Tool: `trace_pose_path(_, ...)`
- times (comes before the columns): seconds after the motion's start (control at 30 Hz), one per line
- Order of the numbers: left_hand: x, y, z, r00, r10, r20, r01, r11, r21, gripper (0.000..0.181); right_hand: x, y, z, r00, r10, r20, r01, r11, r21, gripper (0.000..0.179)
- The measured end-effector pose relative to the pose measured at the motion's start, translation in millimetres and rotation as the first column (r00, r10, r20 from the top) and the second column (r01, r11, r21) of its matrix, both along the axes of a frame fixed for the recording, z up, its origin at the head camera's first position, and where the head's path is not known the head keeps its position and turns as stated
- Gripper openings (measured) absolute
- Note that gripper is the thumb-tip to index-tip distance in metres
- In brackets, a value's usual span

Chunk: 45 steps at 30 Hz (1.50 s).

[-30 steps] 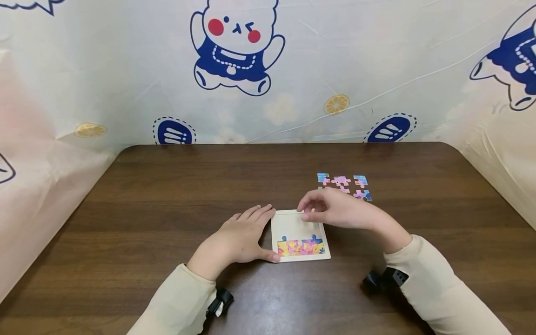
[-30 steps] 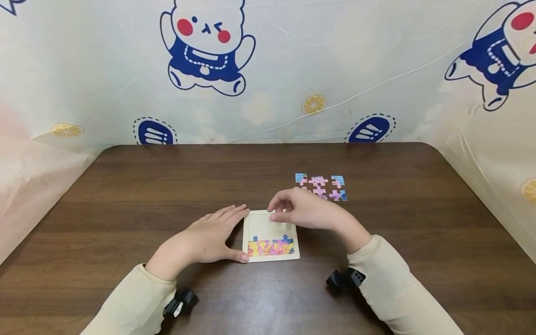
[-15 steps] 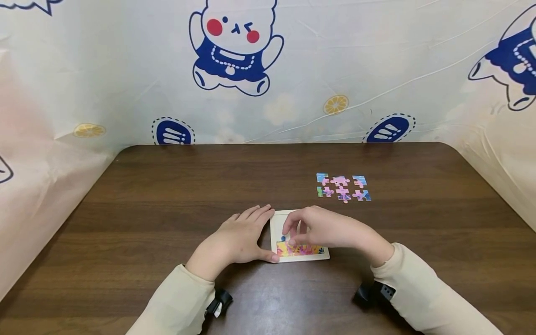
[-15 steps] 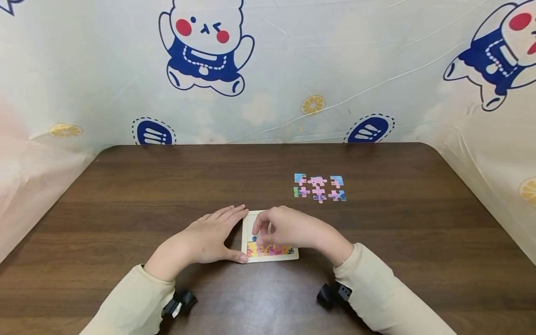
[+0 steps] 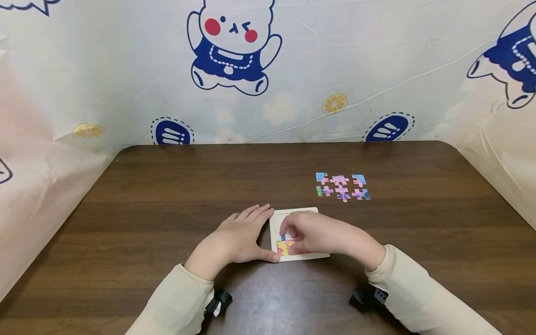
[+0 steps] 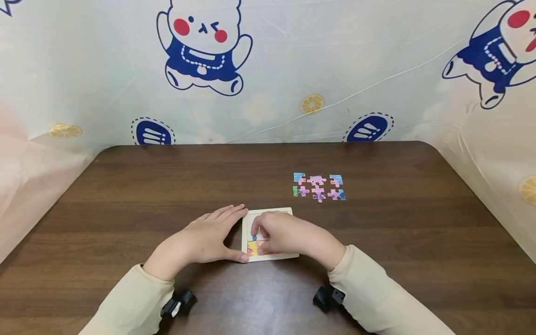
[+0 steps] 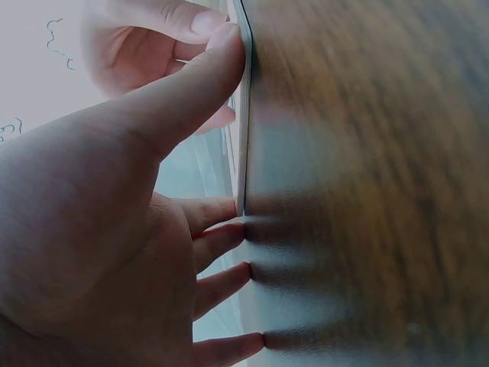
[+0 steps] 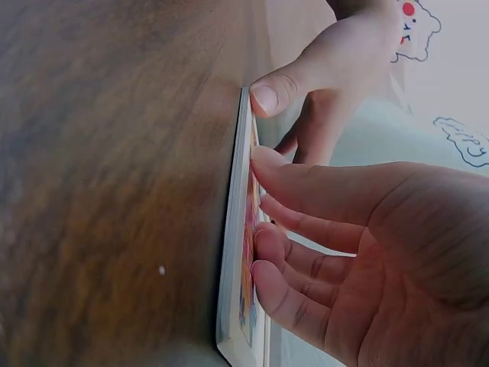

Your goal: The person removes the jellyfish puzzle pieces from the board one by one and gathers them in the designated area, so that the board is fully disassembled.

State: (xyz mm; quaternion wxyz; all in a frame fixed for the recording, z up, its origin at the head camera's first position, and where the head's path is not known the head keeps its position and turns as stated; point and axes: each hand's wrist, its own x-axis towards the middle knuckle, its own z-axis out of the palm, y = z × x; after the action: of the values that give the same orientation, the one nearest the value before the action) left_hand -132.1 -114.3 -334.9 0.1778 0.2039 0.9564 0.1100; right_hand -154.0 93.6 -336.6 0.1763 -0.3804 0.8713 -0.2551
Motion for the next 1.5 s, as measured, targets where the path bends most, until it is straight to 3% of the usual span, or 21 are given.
trace_pose_path(0.6,-0.5,-4.7,-1.1,1.000,-0.002,0.000,0.002,1.000,0.025,0.102,0.7,-4,1.7,1.000,-0.005,0.018,0.005,1.000,0.016,0.024)
trace_pose_path(0.87,-0.3,-2.9,-0.4,1.000,0.000,0.003,0.000,1.000,0.022,0.102,0.2,-2,0.9,0.992,-0.042,0.122,0.044,0.999,-0.019,0.017)
trace_pose_path(1.17,-0.5,-1.1,-0.1,1.000,-0.001,0.004,0.001,1.000,0.017,0.102,-2.3,4,4.9,0.995,-0.009,0.103,0.010,1.000,-0.011,0.013)
trace_pose_path(1.5,-1.9,-0.4,-2.3,1.000,-0.006,-0.002,0.006,1.000,0.009,0.102,-4.8,10,8.6,0.990,0.027,0.140,-0.023,0.999,-0.033,0.013)
